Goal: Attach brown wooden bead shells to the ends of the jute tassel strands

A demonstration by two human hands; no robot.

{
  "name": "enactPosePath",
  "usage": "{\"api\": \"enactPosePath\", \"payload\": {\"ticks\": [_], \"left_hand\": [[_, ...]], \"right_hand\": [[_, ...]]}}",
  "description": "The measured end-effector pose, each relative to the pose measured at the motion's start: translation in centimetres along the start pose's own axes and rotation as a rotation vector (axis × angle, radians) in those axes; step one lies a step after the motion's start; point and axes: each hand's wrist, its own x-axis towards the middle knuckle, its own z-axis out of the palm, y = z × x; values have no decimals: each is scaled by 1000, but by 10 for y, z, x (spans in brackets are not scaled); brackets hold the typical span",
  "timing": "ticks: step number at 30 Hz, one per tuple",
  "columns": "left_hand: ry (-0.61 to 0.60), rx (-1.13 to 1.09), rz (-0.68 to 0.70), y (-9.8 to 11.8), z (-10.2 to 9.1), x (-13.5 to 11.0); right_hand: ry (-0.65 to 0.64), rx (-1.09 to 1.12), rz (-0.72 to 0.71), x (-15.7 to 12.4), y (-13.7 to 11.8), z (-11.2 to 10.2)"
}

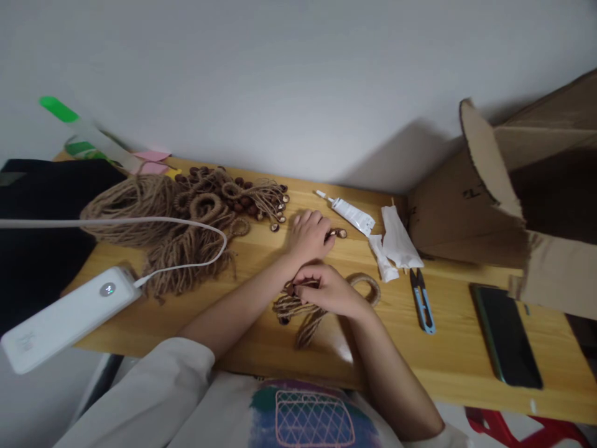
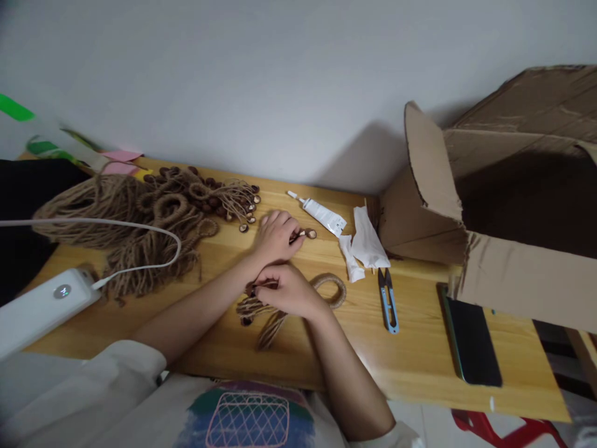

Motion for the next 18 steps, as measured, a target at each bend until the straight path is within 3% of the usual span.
{"api": "enactPosePath", "payload": {"ticks": [18], "left_hand": [[21, 16, 7, -2, 3, 0]], "right_hand": [[-6, 9, -23, 0, 1, -1]]}}
